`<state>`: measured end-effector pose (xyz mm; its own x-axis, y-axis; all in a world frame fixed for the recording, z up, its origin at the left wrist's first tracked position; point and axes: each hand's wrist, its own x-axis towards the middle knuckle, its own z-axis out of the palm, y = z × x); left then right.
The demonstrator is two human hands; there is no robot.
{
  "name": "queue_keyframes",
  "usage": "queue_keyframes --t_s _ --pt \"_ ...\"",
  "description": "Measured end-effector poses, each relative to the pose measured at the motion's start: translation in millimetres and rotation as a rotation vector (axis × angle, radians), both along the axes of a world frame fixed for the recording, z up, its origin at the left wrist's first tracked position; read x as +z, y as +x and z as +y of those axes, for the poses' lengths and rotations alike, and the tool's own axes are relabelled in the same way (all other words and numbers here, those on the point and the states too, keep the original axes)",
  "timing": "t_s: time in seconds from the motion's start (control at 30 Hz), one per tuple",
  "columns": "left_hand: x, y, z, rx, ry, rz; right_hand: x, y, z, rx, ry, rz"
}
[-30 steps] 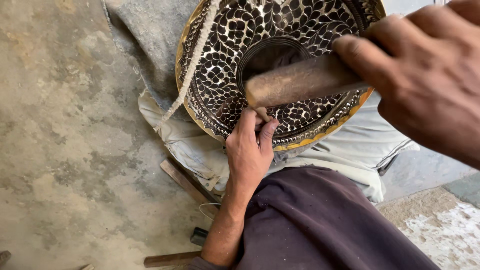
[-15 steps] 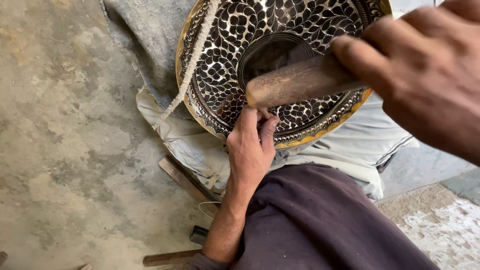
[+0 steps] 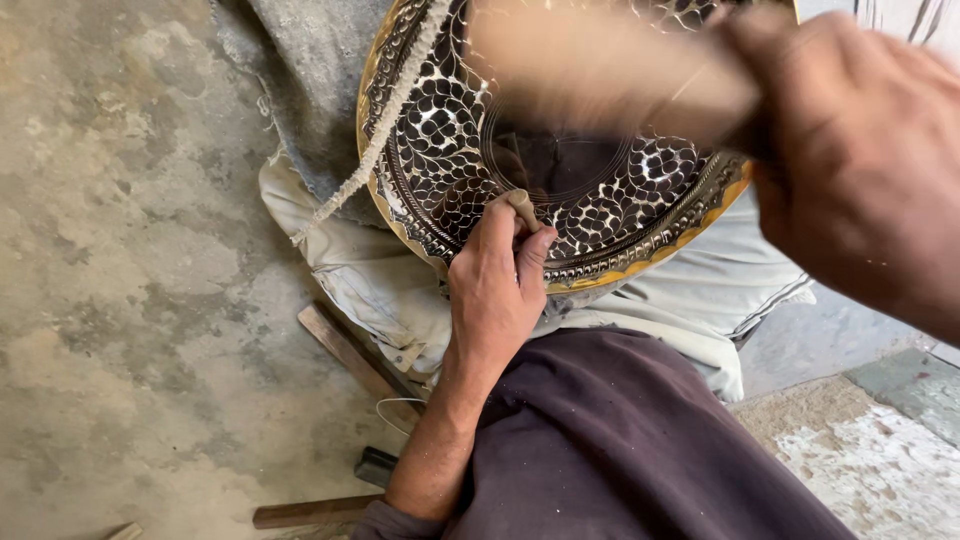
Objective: The person sits on the floor with an ornate brass tray on their lap and engraves its surface, holding a small punch against the metal and striking it with a wooden mallet. They reposition the punch repeatedly across the patterned area and occasionally pause to reposition the tray.
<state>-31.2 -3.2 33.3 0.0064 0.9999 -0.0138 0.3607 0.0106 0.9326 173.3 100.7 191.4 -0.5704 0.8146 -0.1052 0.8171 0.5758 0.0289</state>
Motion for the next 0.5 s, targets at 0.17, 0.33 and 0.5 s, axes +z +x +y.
queue_keyframes --t_s 0.17,0.33,0.5 --pt "0.0 -0.9 0.5 0.007 0.021 -0.004 2.6 2.8 3.5 0.047 0.034 -0.074" --pt "-0.8 -1.3 -0.4 0.013 0.002 -0.005 -2.7 8.7 -4.3 0.083 0.06 -0.089" --pt "-2.2 -1.7 -0.4 0.0 0.019 -0.017 -6.4 12.1 -9.6 -0.026 -0.038 -0.074"
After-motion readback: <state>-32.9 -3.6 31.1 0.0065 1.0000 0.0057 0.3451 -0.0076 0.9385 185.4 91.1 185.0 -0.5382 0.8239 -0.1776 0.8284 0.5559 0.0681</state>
